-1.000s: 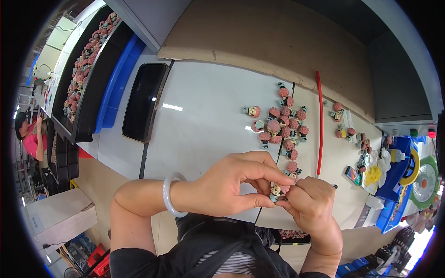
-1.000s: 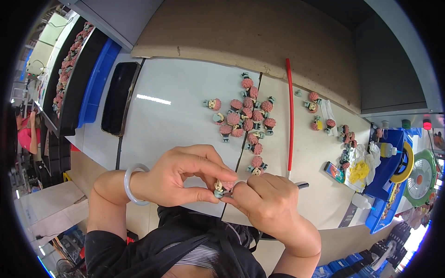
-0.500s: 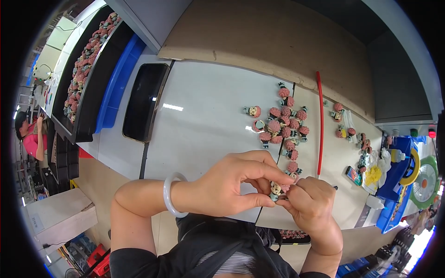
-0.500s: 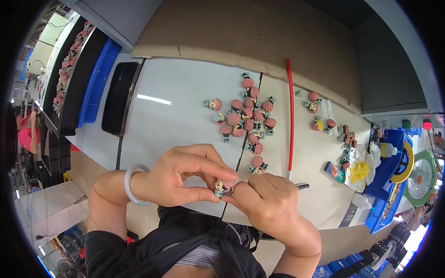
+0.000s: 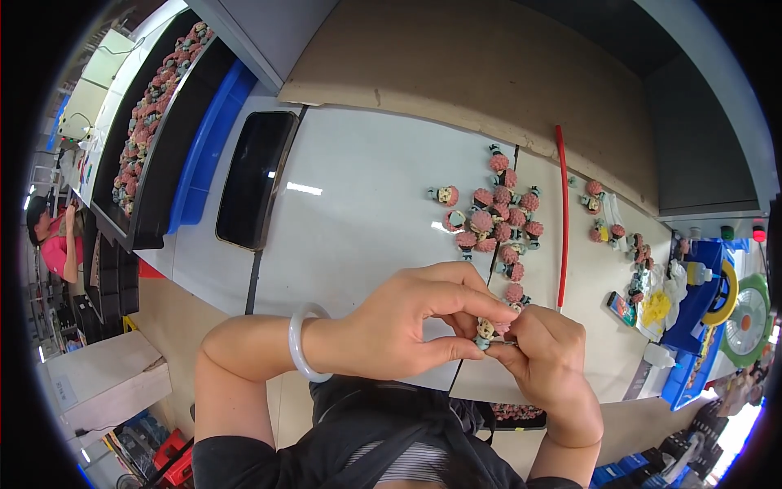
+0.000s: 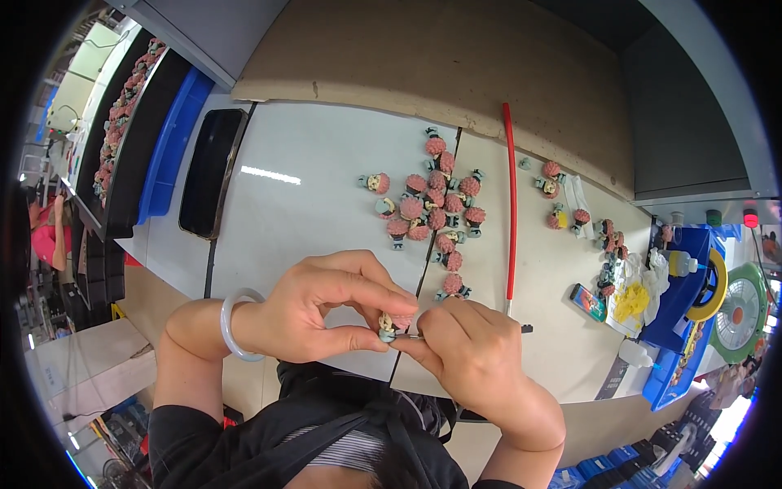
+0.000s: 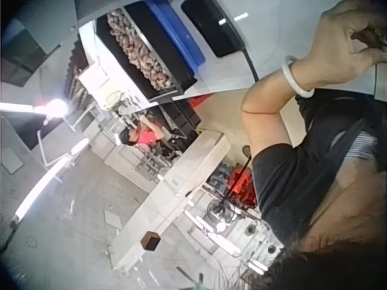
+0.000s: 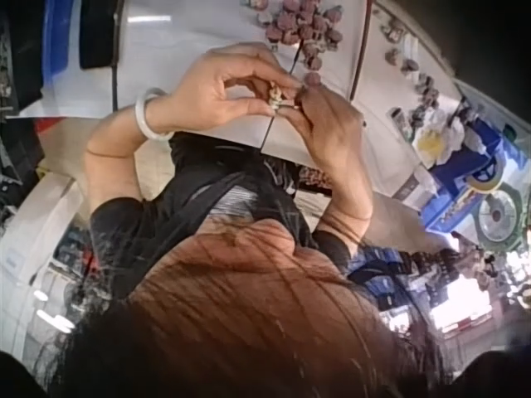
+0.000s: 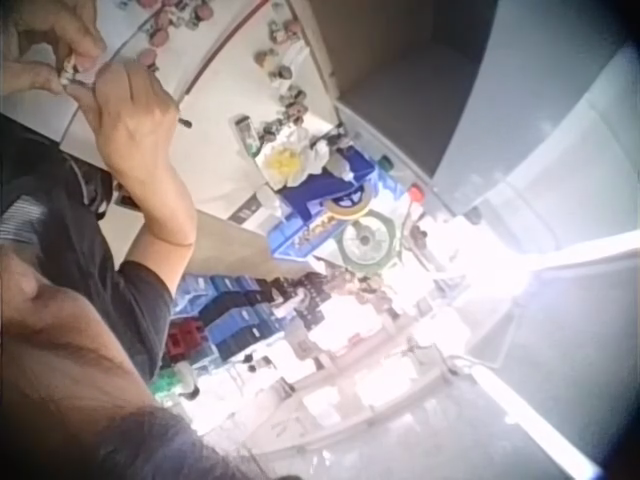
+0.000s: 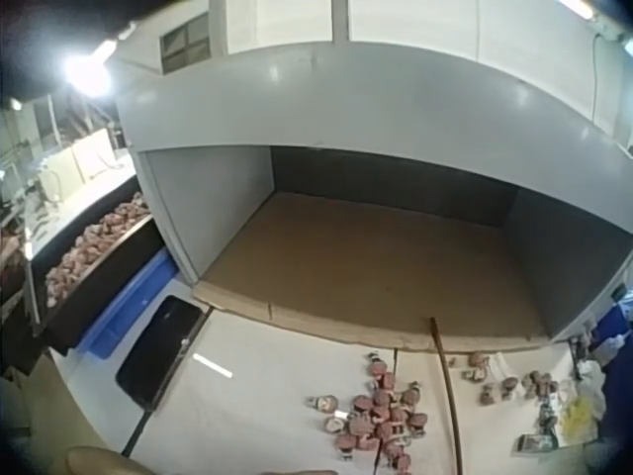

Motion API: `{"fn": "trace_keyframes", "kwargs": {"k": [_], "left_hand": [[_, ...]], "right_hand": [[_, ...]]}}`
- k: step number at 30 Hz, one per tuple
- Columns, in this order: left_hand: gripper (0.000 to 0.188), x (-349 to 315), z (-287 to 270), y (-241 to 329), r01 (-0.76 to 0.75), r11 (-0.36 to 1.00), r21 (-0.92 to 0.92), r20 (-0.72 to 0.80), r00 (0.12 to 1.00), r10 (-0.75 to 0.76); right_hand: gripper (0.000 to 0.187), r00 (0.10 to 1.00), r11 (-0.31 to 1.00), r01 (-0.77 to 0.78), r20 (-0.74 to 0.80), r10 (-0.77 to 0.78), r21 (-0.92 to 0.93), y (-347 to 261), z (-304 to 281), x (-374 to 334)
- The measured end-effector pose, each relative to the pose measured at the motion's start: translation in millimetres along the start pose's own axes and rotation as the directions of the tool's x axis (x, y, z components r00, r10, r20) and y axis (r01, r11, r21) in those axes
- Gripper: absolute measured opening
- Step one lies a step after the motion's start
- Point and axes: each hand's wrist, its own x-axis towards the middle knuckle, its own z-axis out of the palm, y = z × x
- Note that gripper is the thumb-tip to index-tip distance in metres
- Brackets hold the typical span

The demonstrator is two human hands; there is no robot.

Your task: Painting fine details onto small toy figurines using a paintbrush at a factory workstation.

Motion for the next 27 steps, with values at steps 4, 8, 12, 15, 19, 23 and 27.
{"fn": "trace_keyframes", "kwargs": {"k": [4,8,12,15,19,23,27], "left_hand": [[0.039,0.2,-0.1,-1.2,-0.025,0.999,0.034,0.002,1.0,0.025],[0.039,0.5,0.1,-2.3,-0.048,0.996,0.071,0.005,0.999,0.048],[0.04,0.7,0.0,-1.8,-0.035,0.997,0.072,0.005,0.999,0.034],[0.04,1.5,0.5,-2.8,-0.056,0.995,0.088,0.004,0.998,0.056],[0.04,0.1,-0.6,-2.8,-0.046,0.996,0.082,0.003,0.999,0.046],[0.04,1.1,0.0,-2.9,-0.059,0.995,0.08,0.006,0.998,0.058],[0.04,0.2,-0.3,-2.8,-0.053,0.995,0.086,0.004,0.999,0.053]], "right_hand": [[0.027,0.999,0.999,-0.024,0.03,0.023,0.037,0.7,1.0,-0.2],[0.027,0.996,0.999,-0.046,0.08,0.045,0.017,0.8,1.4,-1.2],[0.027,0.993,0.997,-0.066,0.099,0.062,0.035,1.4,1.8,-0.8],[0.027,0.992,0.996,-0.073,0.107,0.067,0.047,3.6,3.0,-2.4],[0.026,0.988,0.996,-0.084,0.13,0.078,0.04,1.9,3.0,-1.3],[0.026,0.989,0.994,-0.09,0.127,0.082,0.056,2.5,2.8,-2.4],[0.026,0.986,0.992,-0.103,0.136,0.092,0.073,3.0,4.3,-2.2]]}}
